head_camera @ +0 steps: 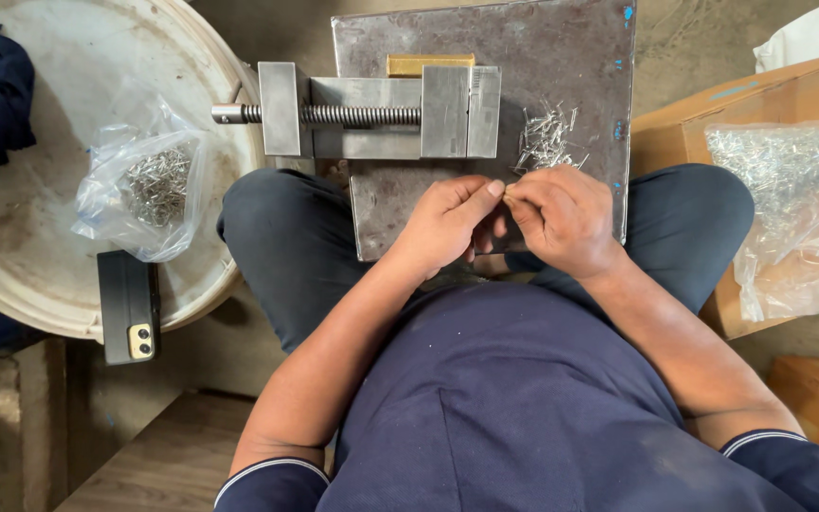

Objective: The person sits on the floor and assembles small metal pins by hand. They pick up individual pins from a pile on a metal workbench, insert them into a metal jig, and then remove the assembled pieces.

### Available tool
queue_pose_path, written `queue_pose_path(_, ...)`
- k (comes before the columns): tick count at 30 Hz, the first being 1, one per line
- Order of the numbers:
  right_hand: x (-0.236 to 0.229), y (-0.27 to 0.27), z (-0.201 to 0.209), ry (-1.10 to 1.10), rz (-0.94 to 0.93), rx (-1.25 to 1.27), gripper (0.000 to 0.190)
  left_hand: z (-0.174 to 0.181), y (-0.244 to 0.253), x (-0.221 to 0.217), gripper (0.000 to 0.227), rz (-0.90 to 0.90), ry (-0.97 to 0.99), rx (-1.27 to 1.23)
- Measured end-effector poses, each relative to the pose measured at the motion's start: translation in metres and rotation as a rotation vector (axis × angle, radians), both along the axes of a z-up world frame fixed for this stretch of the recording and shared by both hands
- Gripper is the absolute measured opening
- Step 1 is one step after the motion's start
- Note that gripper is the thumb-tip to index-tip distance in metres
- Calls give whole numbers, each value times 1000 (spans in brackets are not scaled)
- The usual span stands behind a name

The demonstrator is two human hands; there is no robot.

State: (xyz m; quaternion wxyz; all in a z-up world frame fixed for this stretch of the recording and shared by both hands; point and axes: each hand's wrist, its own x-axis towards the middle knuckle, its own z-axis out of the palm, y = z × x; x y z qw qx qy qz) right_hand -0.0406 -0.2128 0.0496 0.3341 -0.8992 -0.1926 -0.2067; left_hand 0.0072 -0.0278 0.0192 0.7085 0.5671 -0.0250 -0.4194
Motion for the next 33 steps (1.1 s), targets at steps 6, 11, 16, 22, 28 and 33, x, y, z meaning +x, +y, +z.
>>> queue_pose_path(6, 9, 2, 0, -81, 36, -6, 15, 1, 15, 7, 28, -63, 33, -129)
queue_pose_path(11, 9, 9, -1, -21, 32, 112, 15, -5, 20, 5, 22, -22, 71, -236)
queue_pose_path(16, 8, 11, 1, 23, 41, 111, 15, -12, 22, 3, 21, -4, 104, -331)
queue_pose_path(22, 5, 16, 1, 25, 10, 73, 13, -20, 19, 2, 18, 89, 146, -401)
queue_pose_path(28, -5, 21, -8, 478, -17, 760, 23, -24, 19, -3, 14, 160, 42, -420)
queue_pose_path(33, -10, 7, -13, 793, -8, 1025, 24, -19, 19, -8, 14, 151, -106, -334)
